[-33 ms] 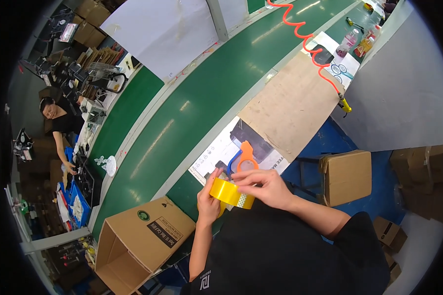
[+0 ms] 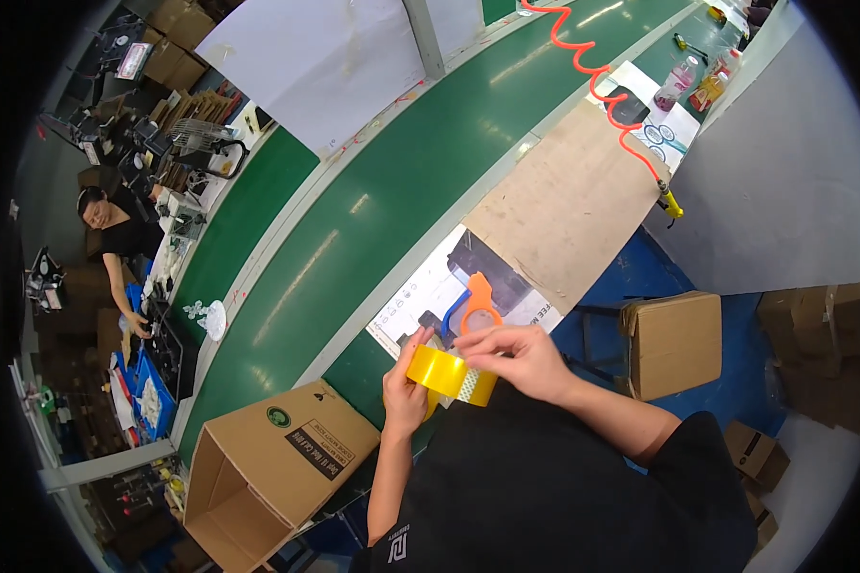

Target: Assembling cardboard boxes and sealing them with packing tape.

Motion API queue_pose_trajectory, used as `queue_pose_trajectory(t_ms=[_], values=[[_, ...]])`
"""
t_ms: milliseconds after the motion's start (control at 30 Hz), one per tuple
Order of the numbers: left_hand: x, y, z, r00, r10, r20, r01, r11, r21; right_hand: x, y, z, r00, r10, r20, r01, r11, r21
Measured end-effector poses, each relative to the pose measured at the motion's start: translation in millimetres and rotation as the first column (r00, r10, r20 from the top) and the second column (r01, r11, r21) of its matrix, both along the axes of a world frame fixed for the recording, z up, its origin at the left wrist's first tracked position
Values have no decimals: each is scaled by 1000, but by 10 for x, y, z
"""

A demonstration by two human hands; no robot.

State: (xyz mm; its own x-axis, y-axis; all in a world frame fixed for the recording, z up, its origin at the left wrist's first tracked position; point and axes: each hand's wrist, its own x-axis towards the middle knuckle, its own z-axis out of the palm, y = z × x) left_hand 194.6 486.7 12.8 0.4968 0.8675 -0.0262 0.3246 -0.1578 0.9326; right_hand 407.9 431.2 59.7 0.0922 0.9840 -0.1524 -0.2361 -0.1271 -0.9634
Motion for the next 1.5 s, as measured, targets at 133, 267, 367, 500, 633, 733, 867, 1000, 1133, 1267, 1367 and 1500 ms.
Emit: queue_pose_trajectory(t_ms=[133, 267, 367, 500, 633, 733, 867, 1000, 1133, 1267, 1367, 1500], values=[[-212, -105, -238, 977, 186, 107, -152, 951, -270, 563, -52, -152, 951, 106, 291, -43, 976, -215], [-298, -122, -280, 941, 292, 170, -222, 914, -340, 1257, -286, -566, 1, 646, 763, -32, 763, -646], [-337, -144, -223, 944, 296, 149, -221, 897, -382, 1276, -461, -489, 119, 632, 766, -169, 773, -612], [-266, -93, -73, 985, 145, 89, -107, 934, -342, 489, -6, 106, 636, 318, 703, -401, 915, -51], [-216, -86, 44, 998, 30, 62, -11, 959, -285, 11, 208, 221, 656, 314, 686, -616, 748, 247], [-242, -114, 59, 995, 66, 72, -41, 951, -307, -67, 208, 184, 626, 291, 724, -654, 702, 283], [-252, -142, 205, 999, 38, 35, -31, 984, -173, -26, 122, 143, 664, 213, 717, -622, 689, 371], [-242, -151, 247, 1000, -1, 13, 2, 999, -55, -6, 54, 170, 669, 163, 725, -609, 678, 410], [-241, -148, 272, 1000, 1, -1, -1, 1000, -2, 30, 1, 153, 635, 38, 771, -604, 647, 466], [-213, -137, 324, 1000, 10, -26, -11, 1000, -18, 34, 33, 164, 609, -78, 789, -564, 657, 500], [-225, -149, 351, 999, 27, -26, -29, 997, -70, 68, 41, 79, 561, -133, 817, -518, 714, 472], [-221, -156, 370, 998, 25, -65, -28, 998, -48, -18, 154, 97, 603, -129, 787, -472, 737, 483]])
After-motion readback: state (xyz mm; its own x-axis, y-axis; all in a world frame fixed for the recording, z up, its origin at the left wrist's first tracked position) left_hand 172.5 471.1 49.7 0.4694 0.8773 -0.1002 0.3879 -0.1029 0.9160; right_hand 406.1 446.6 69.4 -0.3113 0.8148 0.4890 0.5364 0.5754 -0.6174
